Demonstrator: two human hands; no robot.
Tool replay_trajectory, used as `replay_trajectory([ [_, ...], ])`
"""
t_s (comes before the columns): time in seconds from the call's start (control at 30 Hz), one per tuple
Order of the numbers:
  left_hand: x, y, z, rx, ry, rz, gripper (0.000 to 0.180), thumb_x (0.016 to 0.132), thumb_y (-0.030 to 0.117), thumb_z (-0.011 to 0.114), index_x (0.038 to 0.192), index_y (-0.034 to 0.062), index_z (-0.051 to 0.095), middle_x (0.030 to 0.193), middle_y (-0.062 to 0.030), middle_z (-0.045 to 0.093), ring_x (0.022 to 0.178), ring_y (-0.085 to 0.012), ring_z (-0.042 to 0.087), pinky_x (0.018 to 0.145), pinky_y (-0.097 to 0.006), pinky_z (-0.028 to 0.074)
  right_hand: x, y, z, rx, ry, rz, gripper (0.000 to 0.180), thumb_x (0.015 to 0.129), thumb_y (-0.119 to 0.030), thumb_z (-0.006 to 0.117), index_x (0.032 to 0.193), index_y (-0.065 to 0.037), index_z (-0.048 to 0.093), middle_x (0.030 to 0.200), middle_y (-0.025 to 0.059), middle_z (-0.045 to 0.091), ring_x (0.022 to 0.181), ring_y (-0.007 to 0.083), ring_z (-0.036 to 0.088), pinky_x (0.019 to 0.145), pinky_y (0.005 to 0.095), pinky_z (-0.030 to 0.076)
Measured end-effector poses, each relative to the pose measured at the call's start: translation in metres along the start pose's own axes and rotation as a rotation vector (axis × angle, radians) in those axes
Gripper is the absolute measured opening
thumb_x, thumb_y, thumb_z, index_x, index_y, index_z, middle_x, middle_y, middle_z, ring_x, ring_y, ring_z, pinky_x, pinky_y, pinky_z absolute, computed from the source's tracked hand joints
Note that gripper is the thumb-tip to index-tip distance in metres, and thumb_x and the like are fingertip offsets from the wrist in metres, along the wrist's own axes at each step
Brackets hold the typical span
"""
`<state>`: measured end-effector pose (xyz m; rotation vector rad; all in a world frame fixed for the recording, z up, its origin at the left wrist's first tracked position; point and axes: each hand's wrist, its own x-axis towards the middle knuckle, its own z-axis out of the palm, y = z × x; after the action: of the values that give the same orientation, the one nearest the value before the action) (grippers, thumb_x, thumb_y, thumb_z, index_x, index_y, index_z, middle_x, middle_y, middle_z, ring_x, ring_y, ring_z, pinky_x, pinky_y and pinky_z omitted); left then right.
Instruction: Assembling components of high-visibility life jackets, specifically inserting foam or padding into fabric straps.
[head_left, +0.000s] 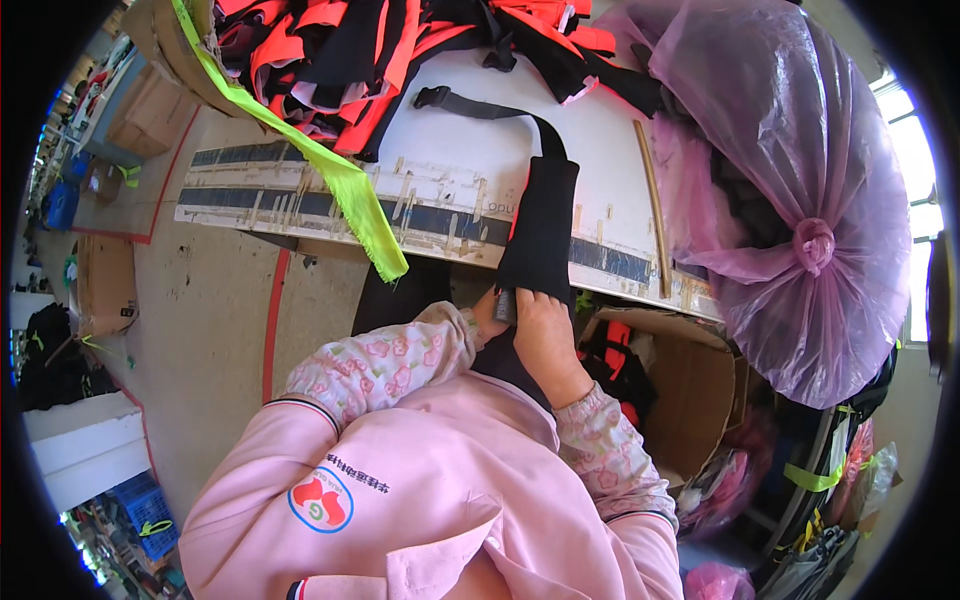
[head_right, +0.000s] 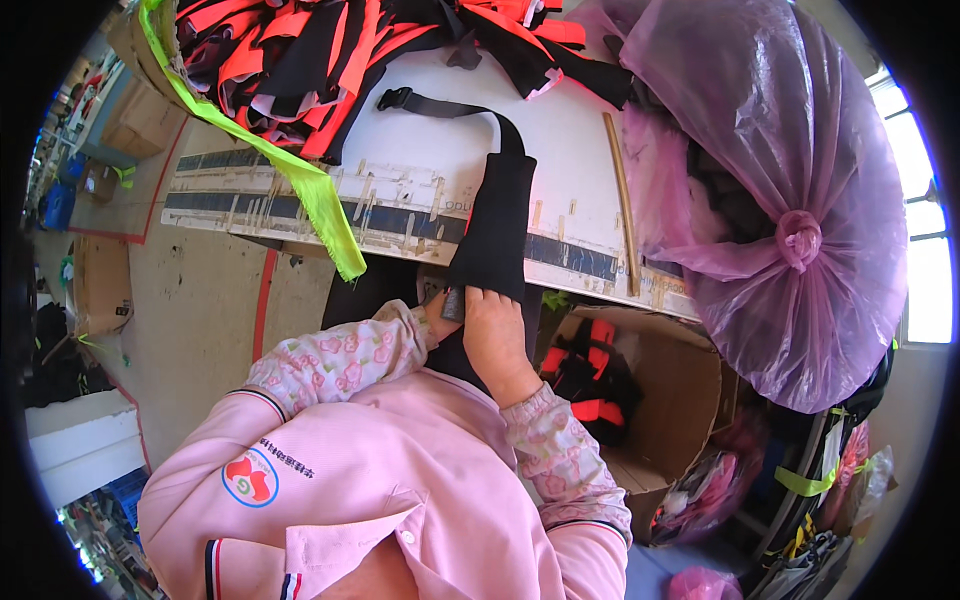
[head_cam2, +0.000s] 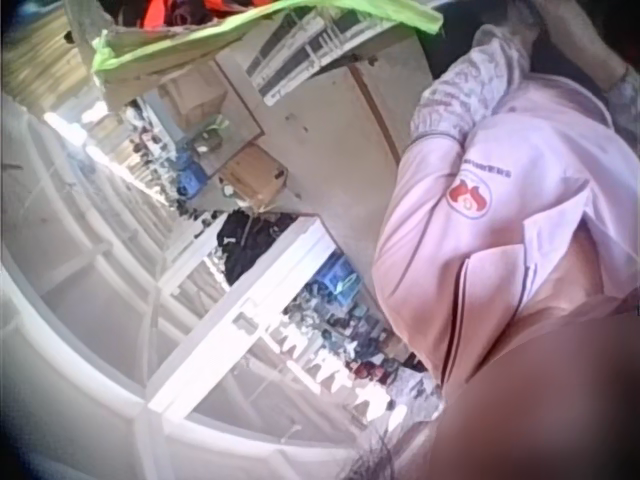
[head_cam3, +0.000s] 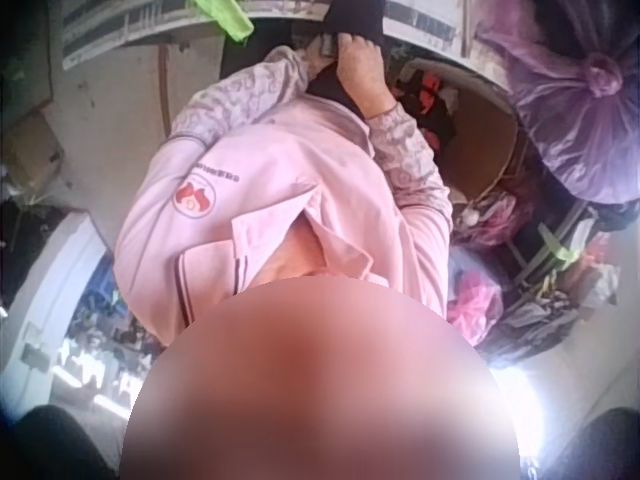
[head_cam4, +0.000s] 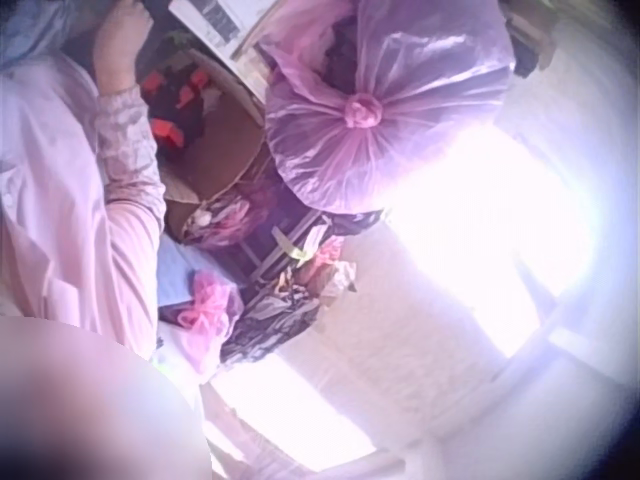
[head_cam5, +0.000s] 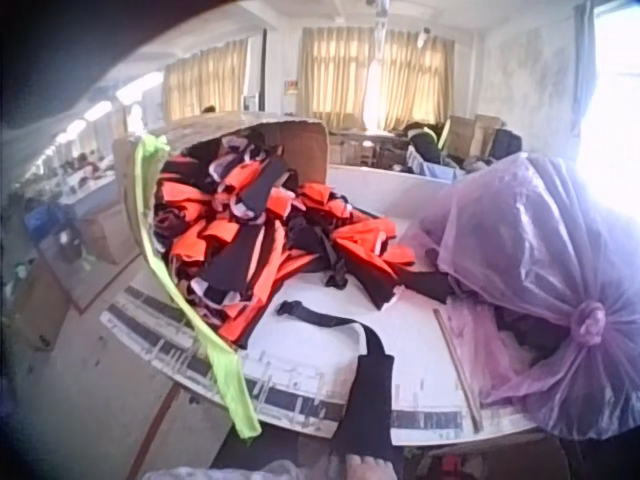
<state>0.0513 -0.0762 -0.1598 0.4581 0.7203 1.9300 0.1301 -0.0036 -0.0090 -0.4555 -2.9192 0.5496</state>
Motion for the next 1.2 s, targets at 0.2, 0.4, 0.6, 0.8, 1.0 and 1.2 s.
replay_trajectory([
  [0.2,0.007,0.024,0.023,0.735,0.029,0.133,0.038,0.081,-0.002,0.054,0.118,0.0072,0.046,0.106,-0.0099,0.057,0.098,-0.0163,0.054,0.085,-0.032,0.044,0.009,0.013,0.023,-0.016,0.024,0.029,0.014,0.076,-0.005,0.050,0.086,-0.003,0.059,0.074,0.0158,0.061,0.067,0.0305,0.061,0.059,0.0410,0.049],
  [0.4,0.010,0.028,0.024,0.567,0.187,-0.362,0.036,0.079,-0.001,0.055,0.112,0.0087,0.046,0.065,-0.0070,0.054,0.046,-0.0142,0.049,0.038,-0.028,0.035,0.028,0.025,0.021,-0.074,-0.307,0.099,0.010,0.073,-0.013,0.057,0.076,-0.005,0.063,0.067,0.0170,0.061,0.064,0.0332,0.062,0.056,0.0421,0.050],
  [0.6,0.019,0.034,0.042,0.497,0.273,-0.293,0.021,0.085,0.009,0.052,0.106,0.0089,0.048,0.054,-0.0048,0.050,0.034,-0.0123,0.041,0.029,-0.027,0.027,0.058,0.041,0.050,-0.075,-0.477,0.097,0.018,0.081,-0.020,0.053,0.077,-0.010,0.068,0.075,0.0126,0.066,0.074,0.0282,0.064,0.065,0.0390,0.051],
  [0.8,0.014,0.033,0.050,0.373,0.266,-0.191,0.014,0.090,0.017,0.046,0.095,0.0061,0.054,0.056,-0.0072,0.053,0.038,-0.0141,0.047,0.031,-0.027,0.034,0.060,0.055,0.043,0.015,-0.762,0.072,0.020,0.083,-0.017,0.049,0.081,-0.004,0.065,0.079,0.0131,0.066,0.073,0.0239,0.064,0.063,0.0340,0.051],
  [1.0,0.009,0.032,0.044,0.098,0.494,-0.277,0.018,0.092,0.021,0.044,0.092,0.0049,0.053,0.065,-0.0083,0.058,0.048,-0.0171,0.055,0.042,-0.027,0.046,0.031,0.023,0.010,-0.010,-0.193,-0.034,0.008,0.068,-0.007,0.059,0.073,-0.001,0.060,0.069,0.0210,0.060,0.069,0.0336,0.061,0.060,0.0416,0.050],
  [1.2,0.011,0.032,0.036,0.237,0.509,-0.371,0.018,0.092,0.021,0.043,0.090,0.0085,0.056,0.075,-0.0079,0.060,0.058,-0.0182,0.058,0.053,-0.033,0.051,0.029,0.021,0.002,0.001,-0.269,-0.089,0.013,0.076,-0.007,0.052,0.082,-0.001,0.061,0.075,0.0193,0.062,0.071,0.0340,0.062,0.062,0.0415,0.051],
])
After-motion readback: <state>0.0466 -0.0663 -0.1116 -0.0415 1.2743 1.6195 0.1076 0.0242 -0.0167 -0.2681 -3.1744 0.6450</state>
